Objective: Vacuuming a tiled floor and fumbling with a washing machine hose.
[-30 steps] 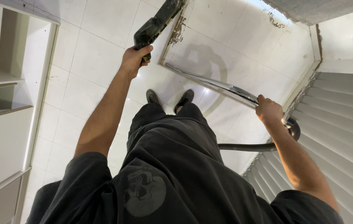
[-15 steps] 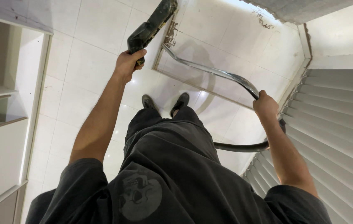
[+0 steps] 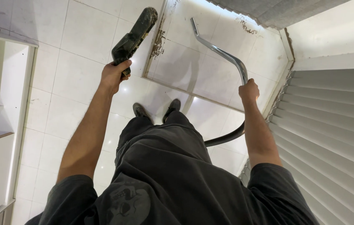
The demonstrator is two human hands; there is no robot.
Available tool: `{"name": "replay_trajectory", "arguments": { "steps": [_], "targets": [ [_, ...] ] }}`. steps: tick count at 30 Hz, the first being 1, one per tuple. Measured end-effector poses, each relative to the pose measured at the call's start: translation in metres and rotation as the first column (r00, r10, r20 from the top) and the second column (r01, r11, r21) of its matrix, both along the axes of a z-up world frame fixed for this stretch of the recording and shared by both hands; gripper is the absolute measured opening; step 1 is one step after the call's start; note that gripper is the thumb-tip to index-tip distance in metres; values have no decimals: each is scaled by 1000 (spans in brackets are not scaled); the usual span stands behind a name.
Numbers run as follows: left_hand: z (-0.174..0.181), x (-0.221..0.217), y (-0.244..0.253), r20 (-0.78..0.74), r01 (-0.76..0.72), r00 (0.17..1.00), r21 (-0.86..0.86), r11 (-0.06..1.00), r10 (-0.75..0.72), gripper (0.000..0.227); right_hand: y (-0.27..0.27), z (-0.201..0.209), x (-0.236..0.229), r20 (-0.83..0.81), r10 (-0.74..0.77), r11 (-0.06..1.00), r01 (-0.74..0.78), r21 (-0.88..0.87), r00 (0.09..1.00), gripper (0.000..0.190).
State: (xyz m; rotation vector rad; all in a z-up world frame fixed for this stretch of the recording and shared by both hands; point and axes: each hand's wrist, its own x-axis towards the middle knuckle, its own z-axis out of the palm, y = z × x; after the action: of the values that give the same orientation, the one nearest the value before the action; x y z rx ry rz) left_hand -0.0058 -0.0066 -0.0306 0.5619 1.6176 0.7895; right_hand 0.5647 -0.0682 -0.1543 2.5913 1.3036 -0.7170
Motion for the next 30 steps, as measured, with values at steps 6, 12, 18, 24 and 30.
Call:
{"name": "replay_trajectory", "arguments": {
  "steps": [6,12,18,24,30],
  "targets": [
    [0,-3,6,-20,24,1000,-5,1000,-24,42,8,8,-9,-14,17,1000,-17,20,1000,32],
    [0,-5,21,-1,35,999,14,999,-35,41,11,16,-29,-28,-22,1000,21,-18,999,34],
    [-29,-26,52,34,96,995,22,995,-97,42,-15,13,-38,-5,-153,987,153,-42,988,35],
    [-34,-55,104,77,199,977,34,979,-201,47,-37,17,-92,20,-271,962,272,-31,962,38],
    [-78,-116,199,114,378,921,-22,925,-374,48,-38,28,-196,103,-380,911,392,-133,919,36]
  ]
}}
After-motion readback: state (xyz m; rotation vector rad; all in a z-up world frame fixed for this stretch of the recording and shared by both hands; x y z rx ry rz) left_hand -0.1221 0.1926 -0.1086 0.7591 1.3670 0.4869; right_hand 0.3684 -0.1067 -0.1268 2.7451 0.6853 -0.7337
